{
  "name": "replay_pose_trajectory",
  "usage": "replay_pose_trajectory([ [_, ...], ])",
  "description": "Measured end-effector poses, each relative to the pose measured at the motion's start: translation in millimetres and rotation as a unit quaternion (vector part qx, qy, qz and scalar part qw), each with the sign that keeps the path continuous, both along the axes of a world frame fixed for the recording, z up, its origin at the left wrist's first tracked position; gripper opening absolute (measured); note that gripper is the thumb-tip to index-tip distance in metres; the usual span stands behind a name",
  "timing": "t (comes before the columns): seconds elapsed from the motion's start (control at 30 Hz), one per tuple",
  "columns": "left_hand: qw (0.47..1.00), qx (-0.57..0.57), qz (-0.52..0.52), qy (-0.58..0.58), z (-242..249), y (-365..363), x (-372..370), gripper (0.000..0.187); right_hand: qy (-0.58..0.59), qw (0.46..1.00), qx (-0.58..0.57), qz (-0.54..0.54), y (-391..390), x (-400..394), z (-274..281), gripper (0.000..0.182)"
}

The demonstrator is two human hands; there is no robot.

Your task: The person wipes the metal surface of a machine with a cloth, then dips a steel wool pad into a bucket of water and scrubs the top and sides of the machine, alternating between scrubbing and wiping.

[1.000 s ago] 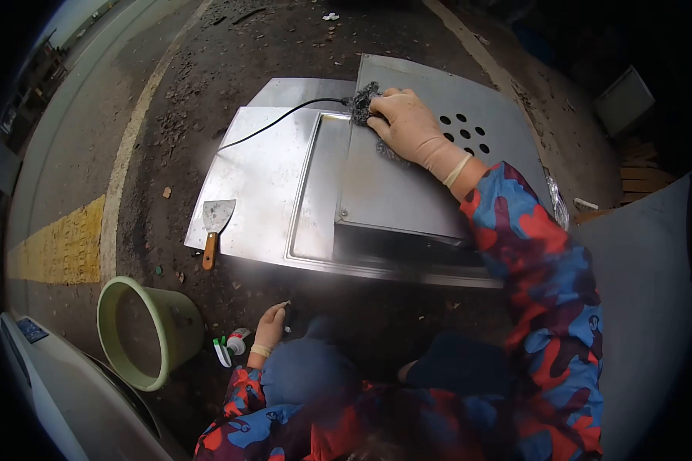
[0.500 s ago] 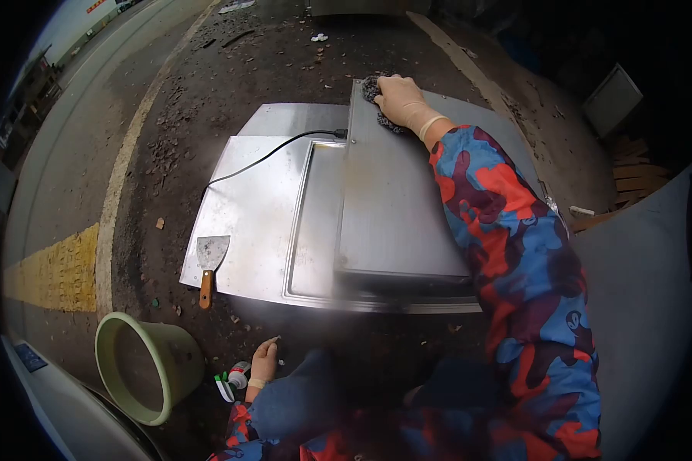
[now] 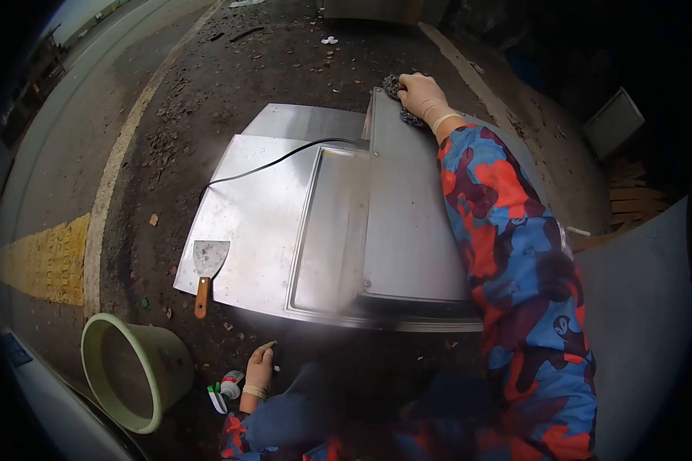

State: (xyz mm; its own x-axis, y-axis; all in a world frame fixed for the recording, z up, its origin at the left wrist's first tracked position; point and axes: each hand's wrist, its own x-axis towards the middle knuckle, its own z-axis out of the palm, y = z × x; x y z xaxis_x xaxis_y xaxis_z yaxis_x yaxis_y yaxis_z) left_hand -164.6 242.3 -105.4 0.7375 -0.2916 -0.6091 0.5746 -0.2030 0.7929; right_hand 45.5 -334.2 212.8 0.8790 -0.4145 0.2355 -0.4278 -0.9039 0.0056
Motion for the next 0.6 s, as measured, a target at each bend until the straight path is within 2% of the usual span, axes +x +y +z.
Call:
replay_pose_trajectory([
  [0.07, 1.000, -0.002, -0.006, -0.004, 1, -2, -1, 0.028, -0.008, 1.000, -0.005, -0.011, 0, -6, -4, 0.024],
  [0.13, 0.999, 0.009, -0.030, -0.022, -2, 1, -1, 0.029, 0.018, 0.999, -0.034, 0.034, 9, -24, -3, 0.023],
  [0.17, 1.000, -0.011, -0.014, -0.011, -5, 1, -3, 0.029, 0.020, 0.997, -0.011, 0.074, 8, -38, -2, 0.022],
  [0.27, 0.999, -0.031, 0.015, 0.008, -17, 5, -7, 0.028, 0.039, 0.995, -0.010, 0.094, 7, -49, 3, 0.020],
  [0.33, 1.000, -0.017, 0.012, 0.012, -14, 2, -2, 0.028, 0.055, 0.995, -0.028, 0.081, -3, -20, 0, 0.021],
  [0.43, 0.999, 0.022, -0.012, -0.025, 4, -9, 0, 0.029, 0.005, 0.998, -0.063, -0.009, -5, 13, -4, 0.028],
  [0.47, 0.997, 0.056, -0.032, -0.044, 6, -9, -1, 0.029, 0.005, 0.998, -0.062, -0.006, -7, 14, -6, 0.028],
  [0.6, 0.998, 0.038, -0.039, -0.014, -17, -2, -8, 0.029, 0.028, 0.998, -0.026, 0.054, -7, -22, 4, 0.028],
])
